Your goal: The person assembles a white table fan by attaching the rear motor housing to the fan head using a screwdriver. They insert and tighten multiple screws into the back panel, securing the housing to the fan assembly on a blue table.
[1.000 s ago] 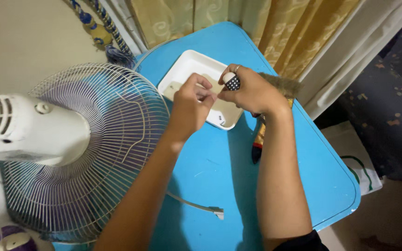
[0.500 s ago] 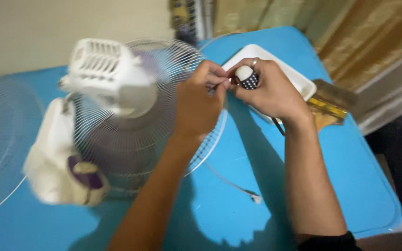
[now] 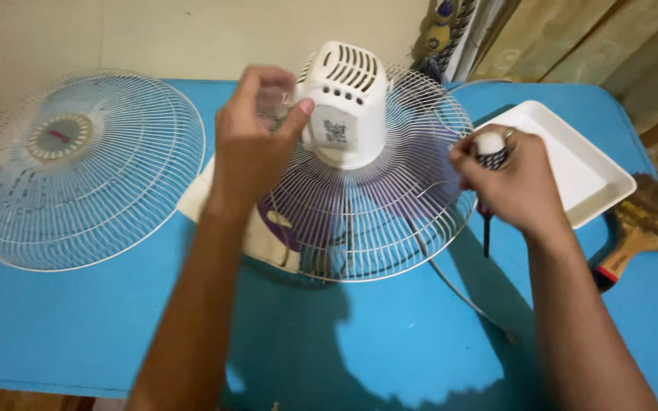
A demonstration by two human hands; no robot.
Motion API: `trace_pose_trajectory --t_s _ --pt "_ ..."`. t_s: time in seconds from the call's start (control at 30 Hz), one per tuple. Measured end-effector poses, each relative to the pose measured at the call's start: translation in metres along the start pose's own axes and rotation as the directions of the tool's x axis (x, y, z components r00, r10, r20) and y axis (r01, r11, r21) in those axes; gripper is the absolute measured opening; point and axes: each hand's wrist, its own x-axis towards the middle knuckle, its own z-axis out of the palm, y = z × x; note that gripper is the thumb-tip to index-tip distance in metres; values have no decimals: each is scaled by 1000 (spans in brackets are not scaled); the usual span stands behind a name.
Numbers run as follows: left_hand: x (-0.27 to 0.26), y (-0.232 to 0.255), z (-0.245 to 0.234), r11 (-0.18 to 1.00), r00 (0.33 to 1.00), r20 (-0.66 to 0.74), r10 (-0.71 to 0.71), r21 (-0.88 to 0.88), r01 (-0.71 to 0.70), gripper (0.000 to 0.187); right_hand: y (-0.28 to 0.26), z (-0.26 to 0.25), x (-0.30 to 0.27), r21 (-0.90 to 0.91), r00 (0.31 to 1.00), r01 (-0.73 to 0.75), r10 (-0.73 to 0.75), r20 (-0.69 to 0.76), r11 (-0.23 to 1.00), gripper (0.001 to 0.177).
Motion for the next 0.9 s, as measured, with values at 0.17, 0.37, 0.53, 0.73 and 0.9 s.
trace_pose_trajectory --t_s 0.17,0.37,0.53,0.73,0.9 --pt "49 -42 15 950 943 263 206 177 -257 126 35 -5 15 125 992 66 -52 -113 990 11" --pt "69 -40 24 980 909 389 151 61 -188 111 95 17 18 403 975 -132 192 -112 906 12" --pt "57 -20 15 983 934 311 177 -9 -184 110 107 20 26 499 984 22 70 -166 866 12" --pt "22 -16 -24 929 952 32 305 211 -305 111 73 27 54 404 973 184 -110 -201 896 6" --pt "-2 -6 -42 966 945 -280 169 235 -103 110 9 35 107 377 969 244 -208 -134 894 7"
